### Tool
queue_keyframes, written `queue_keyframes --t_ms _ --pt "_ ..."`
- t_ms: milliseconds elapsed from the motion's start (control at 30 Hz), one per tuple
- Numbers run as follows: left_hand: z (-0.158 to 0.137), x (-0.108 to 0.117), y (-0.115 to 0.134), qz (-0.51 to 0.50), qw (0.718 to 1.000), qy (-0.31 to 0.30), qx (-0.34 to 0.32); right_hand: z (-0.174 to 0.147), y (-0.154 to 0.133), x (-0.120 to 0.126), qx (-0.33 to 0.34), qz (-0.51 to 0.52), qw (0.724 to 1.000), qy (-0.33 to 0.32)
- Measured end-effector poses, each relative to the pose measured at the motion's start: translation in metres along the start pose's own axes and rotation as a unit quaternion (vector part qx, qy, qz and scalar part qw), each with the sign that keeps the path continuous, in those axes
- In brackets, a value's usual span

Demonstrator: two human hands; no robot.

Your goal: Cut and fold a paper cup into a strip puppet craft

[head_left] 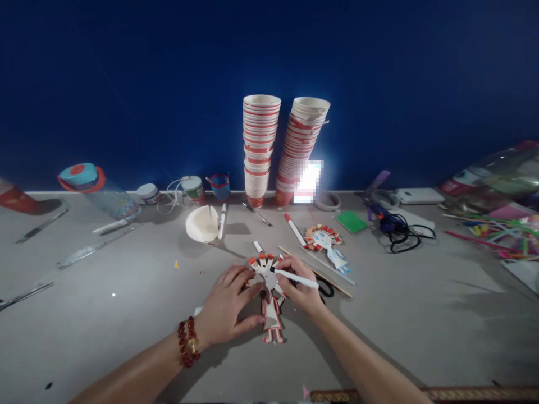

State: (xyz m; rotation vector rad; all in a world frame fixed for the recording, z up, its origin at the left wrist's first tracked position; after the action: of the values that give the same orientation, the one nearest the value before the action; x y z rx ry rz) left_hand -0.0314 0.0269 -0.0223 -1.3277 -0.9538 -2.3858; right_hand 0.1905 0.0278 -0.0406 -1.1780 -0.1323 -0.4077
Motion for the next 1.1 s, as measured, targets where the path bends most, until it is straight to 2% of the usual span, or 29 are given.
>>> queue_keyframes --t_ms 233,367,667,1100 --pt "-0.001 -0.0024 0.0014 0.006 1.0 0.0 -0.002 -0.0003 0.0018 -0.0044 -0.018 0.04 0.999 0.004" --pt "-0.0009 -0.003 0.001 0.011 1.0 -0.008 0.0 0.0012 0.0009 -0.0071 -0.014 0.024 1.0 -0.003" --pt "-0.0005 -0.0025 0.0023 0.007 1.0 0.001 0.004 0.0089 -0.0006 -0.006 -0.036 0.073 0.996 0.035" --pt "0.0011 -0.0013 0.0039 0.012 1.0 -0.011 0.01 0.0086 0.0015 -0.0093 0.006 0.015 1.0 0.001"
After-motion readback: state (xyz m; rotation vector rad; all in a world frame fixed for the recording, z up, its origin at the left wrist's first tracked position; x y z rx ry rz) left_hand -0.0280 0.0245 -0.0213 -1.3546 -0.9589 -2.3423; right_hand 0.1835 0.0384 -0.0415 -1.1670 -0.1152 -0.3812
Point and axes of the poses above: each hand's wrist, its own z-axis towards the middle knuckle, its own x-axis out of the back of the hand, y = z × x, the point moved 1 cm from there along z, towards the middle knuckle, and after that the axes turned 10 degrees about y, right-handed, at the moved point
